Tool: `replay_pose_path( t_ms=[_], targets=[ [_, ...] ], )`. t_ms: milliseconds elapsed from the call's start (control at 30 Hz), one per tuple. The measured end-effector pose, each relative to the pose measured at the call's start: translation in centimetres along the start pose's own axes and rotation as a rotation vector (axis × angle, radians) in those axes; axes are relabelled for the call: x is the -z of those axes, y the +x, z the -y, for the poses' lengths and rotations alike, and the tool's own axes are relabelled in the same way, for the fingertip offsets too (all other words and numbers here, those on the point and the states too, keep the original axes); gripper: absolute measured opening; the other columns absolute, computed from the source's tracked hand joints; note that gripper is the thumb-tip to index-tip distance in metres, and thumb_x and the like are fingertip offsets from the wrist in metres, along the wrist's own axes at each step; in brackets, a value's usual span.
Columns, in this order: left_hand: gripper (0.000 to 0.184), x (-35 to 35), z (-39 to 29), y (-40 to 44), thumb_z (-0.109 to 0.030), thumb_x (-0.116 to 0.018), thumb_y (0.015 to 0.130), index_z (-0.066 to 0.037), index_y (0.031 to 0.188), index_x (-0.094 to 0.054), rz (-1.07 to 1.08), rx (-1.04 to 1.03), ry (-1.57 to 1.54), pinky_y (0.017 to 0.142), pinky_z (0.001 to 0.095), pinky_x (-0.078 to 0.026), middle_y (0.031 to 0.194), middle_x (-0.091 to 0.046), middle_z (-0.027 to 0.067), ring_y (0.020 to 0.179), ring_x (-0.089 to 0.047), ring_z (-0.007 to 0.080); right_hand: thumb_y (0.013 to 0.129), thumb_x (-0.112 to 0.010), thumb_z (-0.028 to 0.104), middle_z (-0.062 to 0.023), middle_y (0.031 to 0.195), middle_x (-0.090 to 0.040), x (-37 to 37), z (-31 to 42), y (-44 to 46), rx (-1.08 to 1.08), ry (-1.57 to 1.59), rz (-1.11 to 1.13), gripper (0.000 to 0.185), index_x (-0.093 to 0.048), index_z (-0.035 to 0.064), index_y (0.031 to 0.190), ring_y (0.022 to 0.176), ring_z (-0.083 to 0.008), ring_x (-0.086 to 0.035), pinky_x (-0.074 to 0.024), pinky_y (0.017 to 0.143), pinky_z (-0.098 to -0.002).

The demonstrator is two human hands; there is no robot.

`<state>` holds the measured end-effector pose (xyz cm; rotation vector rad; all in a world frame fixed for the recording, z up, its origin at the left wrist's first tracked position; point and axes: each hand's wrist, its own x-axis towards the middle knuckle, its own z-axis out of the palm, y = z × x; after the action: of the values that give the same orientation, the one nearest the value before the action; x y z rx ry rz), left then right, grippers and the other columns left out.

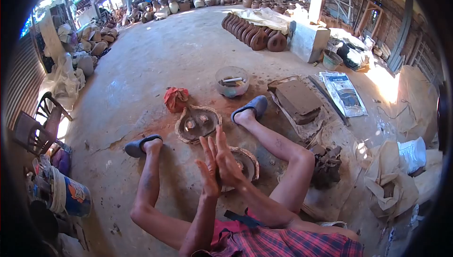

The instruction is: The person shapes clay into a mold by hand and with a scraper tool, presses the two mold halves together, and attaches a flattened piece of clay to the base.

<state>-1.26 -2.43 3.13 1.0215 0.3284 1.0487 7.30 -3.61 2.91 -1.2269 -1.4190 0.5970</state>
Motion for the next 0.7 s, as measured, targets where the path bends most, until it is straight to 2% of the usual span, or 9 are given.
replay_pose_path(
  t_ms=[33,133,233,333,400,467,567,600,700],
  targets=[
    [0.104,-0.1,-0.7,0.8,-0.093,-0.02,0.091,-0.032,0.171,0.005,0.06,-0.065,0.106,0.13,0.0551,-0.002,0.179,0.006,0.0032,0.164,0.002,0.0303,0.099,-0.032,0.08,-0.0166,0.178,0.002,-0.3,0.1,0.6,0.001,-0.081,-0.006,0.107,0.001,0.0073,0.17,0.163,-0.0425,0.003,0.0006,0.126,-0.0624],
    [0.108,-0.1,-3.0,2.5,-0.095,-0.02,0.089,-0.031,0.17,0.01,-0.051,-0.294,0.106,0.129,0.056,-0.003,0.179,0.01,0.0043,0.164,0.001,0.0316,0.104,-0.026,0.074,-0.0197,0.177,0.003,-0.7,3.4,-0.5,0.244,0.22,0.066,0.098,0.002,0.0055,0.17,0.163,-0.0395,0.002,-0.0011,0.128,-0.0594],
    [0.118,-0.3,-3.1,1.9,-0.099,-0.019,0.084,-0.024,0.168,0.017,-0.028,-0.276,0.185,0.129,0.0552,-0.007,0.178,0.013,0.0049,0.164,-0.001,0.0329,0.106,-0.038,0.067,-0.0215,0.177,0.004,-1.6,-1.0,1.3,0.049,0.385,0.112,0.099,0.007,0.0053,0.169,0.162,-0.0434,0.004,-0.0023,0.128,-0.0568],
    [0.126,-0.9,-2.0,1.7,-0.101,-0.02,0.082,-0.018,0.167,0.022,0.098,-0.254,0.171,0.13,0.0516,-0.009,0.178,0.014,0.0091,0.164,0.0,0.0325,0.104,-0.043,0.067,-0.0212,0.177,0.003,1.2,1.7,3.6,0.01,0.053,-0.074,0.103,0.01,0.0058,0.169,0.162,-0.0454,0.005,-0.0022,0.129,-0.0555],
    [0.126,-0.3,-3.2,3.0,-0.1,-0.02,0.083,-0.016,0.167,0.021,0.085,-0.218,0.265,0.13,0.0491,-0.007,0.178,0.014,0.0116,0.164,0.002,0.0316,0.109,-0.041,0.055,-0.0191,0.178,0.003,0.1,3.2,2.8,0.013,0.038,0.05,0.091,0.008,0.0078,0.169,0.163,-0.038,0.004,-0.0002,0.129,-0.0552],
    [0.126,0.3,-3.5,3.7,-0.103,-0.022,0.078,-0.025,0.167,0.021,0.0,-0.296,0.278,0.13,0.0532,-0.002,0.178,0.016,0.0045,0.164,0.004,0.0311,0.107,-0.039,0.06,-0.0178,0.178,0.003,-0.5,2.4,2.1,0.124,0.153,0.161,0.091,0.006,0.0108,0.17,0.163,-0.0367,0.004,0.0018,0.129,-0.0563],
    [0.125,0.5,-1.7,3.4,-0.1,-0.02,0.083,-0.016,0.167,0.019,0.115,-0.213,0.278,0.13,0.0482,0.002,0.177,0.016,0.0108,0.163,0.007,0.029,0.097,-0.034,0.082,-0.0187,0.178,0.004,-0.8,1.5,4.5,0.038,0.097,0.181,0.11,0.005,0.0109,0.17,0.163,-0.0427,0.005,0.0035,0.126,-0.063],
    [0.122,0.2,-1.4,3.5,-0.096,-0.02,0.089,-0.009,0.168,0.016,0.157,-0.241,0.252,0.129,0.0461,0.004,0.177,0.015,0.0144,0.163,0.009,0.0282,0.097,-0.03,0.082,-0.0173,0.178,0.003,-1.0,2.2,4.3,0.066,0.086,0.182,0.107,0.004,0.0113,0.171,0.163,-0.0412,0.005,0.0053,0.125,-0.0644],
    [0.123,1.0,-3.2,6.6,-0.099,-0.017,0.084,-0.016,0.169,0.015,-0.015,-0.125,0.139,0.129,0.0455,0.003,0.178,0.012,0.0095,0.164,0.005,0.0264,0.099,-0.016,0.081,-0.0134,0.179,0.002,-0.5,5.4,4.5,0.162,0.032,0.168,0.101,0.001,0.0124,0.171,0.164,-0.0367,0.006,0.0105,0.122,-0.0687]
  ],
)
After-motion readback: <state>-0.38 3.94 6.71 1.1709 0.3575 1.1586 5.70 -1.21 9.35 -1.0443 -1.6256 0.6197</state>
